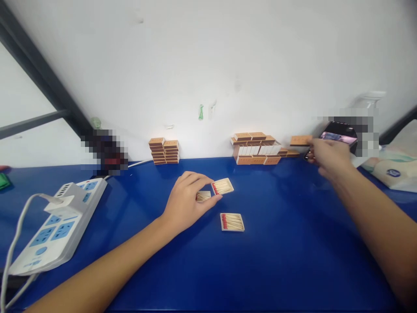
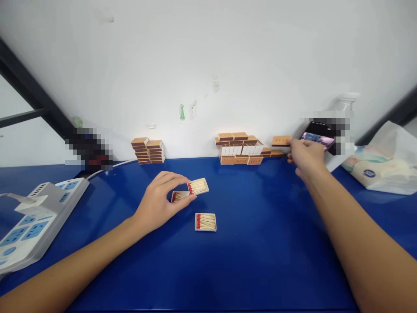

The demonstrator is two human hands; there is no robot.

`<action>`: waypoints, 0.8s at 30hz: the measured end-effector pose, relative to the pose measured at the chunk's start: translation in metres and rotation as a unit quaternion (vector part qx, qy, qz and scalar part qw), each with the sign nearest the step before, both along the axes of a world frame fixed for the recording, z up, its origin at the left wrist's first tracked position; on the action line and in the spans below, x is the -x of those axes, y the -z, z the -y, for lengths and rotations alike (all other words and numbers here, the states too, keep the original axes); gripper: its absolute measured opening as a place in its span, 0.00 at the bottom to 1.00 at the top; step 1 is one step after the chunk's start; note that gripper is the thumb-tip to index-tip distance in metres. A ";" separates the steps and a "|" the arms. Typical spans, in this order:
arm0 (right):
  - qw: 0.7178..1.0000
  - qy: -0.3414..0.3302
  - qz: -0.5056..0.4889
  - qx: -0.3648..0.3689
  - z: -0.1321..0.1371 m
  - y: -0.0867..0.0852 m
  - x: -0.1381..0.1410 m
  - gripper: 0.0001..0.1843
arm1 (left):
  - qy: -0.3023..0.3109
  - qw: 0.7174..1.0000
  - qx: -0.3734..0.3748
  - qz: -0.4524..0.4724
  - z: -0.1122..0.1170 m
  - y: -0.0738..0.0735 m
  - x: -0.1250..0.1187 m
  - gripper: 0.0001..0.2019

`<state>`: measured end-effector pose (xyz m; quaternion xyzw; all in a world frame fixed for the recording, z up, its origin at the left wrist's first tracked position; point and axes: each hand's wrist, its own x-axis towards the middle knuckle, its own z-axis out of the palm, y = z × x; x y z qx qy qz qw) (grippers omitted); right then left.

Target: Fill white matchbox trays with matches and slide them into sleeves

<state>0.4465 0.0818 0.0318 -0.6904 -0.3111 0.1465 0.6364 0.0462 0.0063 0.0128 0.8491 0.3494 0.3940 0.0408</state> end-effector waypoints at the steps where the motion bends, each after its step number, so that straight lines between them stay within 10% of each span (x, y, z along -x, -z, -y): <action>1: 0.999 -0.013 -0.013 0.032 -0.004 0.006 -0.003 0.11 | -0.002 1.000 0.005 -0.009 0.000 0.002 -0.001 0.14; 8: 0.981 -0.088 -0.022 0.171 -0.022 0.024 0.005 0.23 | -0.029 0.996 0.044 -0.070 -0.003 0.010 -0.012 0.14; 15: 0.979 -0.022 0.146 0.142 -0.011 0.017 0.007 0.09 | -0.034 0.991 0.031 -0.129 -0.002 0.017 -0.009 0.17; 20: 0.953 -0.002 0.290 0.087 -0.002 0.006 0.031 0.06 | -0.063 0.991 -0.034 -0.112 -0.031 -0.013 0.014 0.20; 24: 0.933 -0.017 0.355 0.060 0.005 0.008 0.049 0.06 | -0.223 0.972 -0.053 -0.041 -0.084 -0.048 0.059 0.18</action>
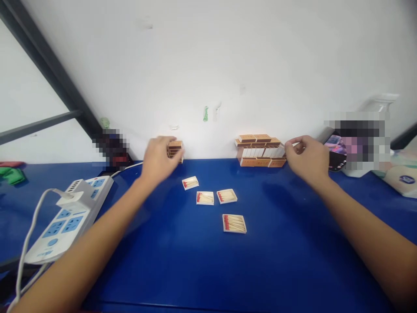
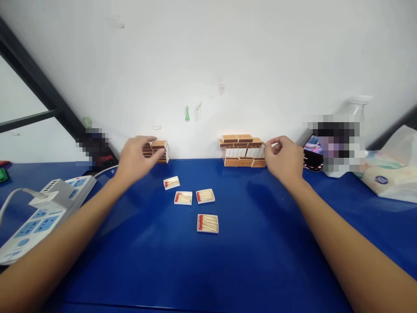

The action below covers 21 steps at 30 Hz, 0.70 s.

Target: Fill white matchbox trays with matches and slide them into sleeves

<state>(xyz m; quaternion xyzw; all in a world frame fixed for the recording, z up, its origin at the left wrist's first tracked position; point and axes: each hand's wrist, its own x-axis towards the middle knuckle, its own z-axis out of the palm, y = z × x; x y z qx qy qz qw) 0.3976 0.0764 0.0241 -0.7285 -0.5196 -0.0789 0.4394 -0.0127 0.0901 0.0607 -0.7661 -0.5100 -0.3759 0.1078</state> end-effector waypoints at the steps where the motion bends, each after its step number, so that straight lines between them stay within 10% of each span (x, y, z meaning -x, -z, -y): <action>1: 1.000 -0.006 0.012 -0.002 0.001 0.001 0.003 0.06 | -0.035 0.999 0.007 0.006 -0.012 -0.005 0.012 0.18; 21: 0.998 -0.017 0.051 0.030 0.002 0.010 0.004 0.06 | -0.057 0.997 0.048 -0.003 -0.059 0.014 0.074 0.16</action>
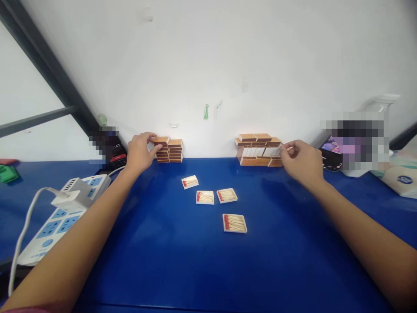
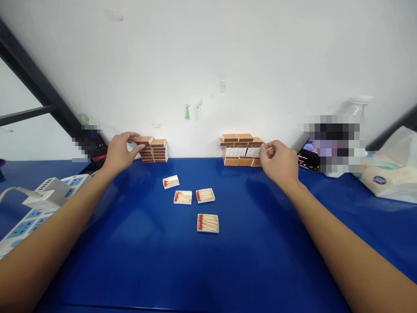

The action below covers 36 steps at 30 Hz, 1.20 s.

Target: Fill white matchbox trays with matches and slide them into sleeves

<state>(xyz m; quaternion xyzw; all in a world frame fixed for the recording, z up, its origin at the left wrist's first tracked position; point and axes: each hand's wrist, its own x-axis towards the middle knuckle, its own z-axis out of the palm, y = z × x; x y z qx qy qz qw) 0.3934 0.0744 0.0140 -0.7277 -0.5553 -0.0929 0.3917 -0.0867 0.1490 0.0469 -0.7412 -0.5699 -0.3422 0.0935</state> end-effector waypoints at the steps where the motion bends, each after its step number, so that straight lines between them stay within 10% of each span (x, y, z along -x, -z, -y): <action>1: 1.000 0.000 0.001 0.000 0.000 0.000 0.000 0.06 | -0.004 1.000 -0.003 -0.005 0.000 0.000 -0.001 0.16; 36: 0.998 -0.014 -0.042 -0.040 0.009 -0.014 0.010 0.04 | 0.088 0.991 -0.049 0.091 0.025 -0.018 -0.027 0.20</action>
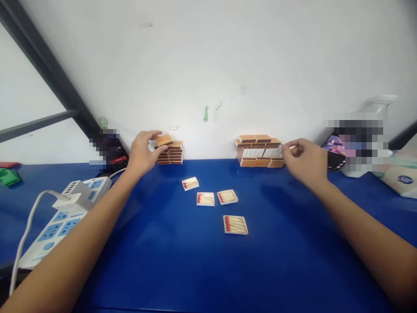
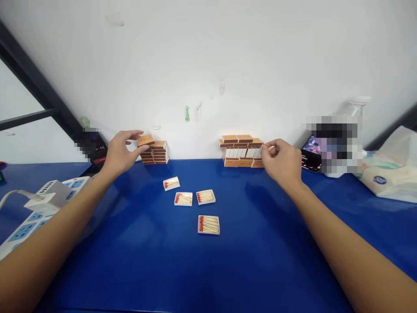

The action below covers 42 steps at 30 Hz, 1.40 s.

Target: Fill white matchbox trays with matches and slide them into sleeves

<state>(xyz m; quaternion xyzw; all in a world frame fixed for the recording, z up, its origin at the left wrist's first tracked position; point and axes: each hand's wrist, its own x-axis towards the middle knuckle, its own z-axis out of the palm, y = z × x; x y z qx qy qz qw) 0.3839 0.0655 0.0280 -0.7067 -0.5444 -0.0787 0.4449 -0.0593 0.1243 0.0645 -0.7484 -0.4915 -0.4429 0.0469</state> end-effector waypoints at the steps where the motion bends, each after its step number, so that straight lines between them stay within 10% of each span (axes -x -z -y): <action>1: 0.999 -0.023 -0.046 -0.012 0.004 -0.002 0.010 0.05 | 0.022 0.999 -0.011 0.023 0.012 -0.002 -0.013 0.21; 3: 0.974 -0.114 -0.197 0.003 0.018 -0.006 0.039 0.10 | 0.076 0.993 -0.012 0.085 0.043 -0.002 -0.045 0.23; 6: 0.839 -0.327 -0.416 0.123 0.047 -0.006 0.093 0.23 | 0.180 0.978 0.025 0.106 0.092 0.007 -0.091 0.24; 10: 0.769 -0.426 -0.448 0.164 0.079 0.002 0.137 0.28 | 0.231 0.967 0.070 0.081 0.131 0.021 -0.118 0.23; 20: 0.830 -0.344 -0.431 0.090 0.081 0.008 0.132 0.28 | 0.186 0.978 0.074 0.067 0.123 0.037 -0.105 0.17; 26: 0.776 -0.399 -0.448 0.193 0.091 0.002 0.139 0.23 | 0.162 0.979 0.073 0.103 0.125 0.041 -0.109 0.18; 35: 0.806 -0.362 -0.407 0.231 0.080 0.002 0.126 0.21 | 0.178 0.978 0.082 0.068 0.127 0.044 -0.110 0.17; 42: 0.861 -0.272 -0.417 0.101 0.048 -0.009 0.086 0.16 | 0.131 0.987 0.059 0.072 0.126 0.042 -0.106 0.16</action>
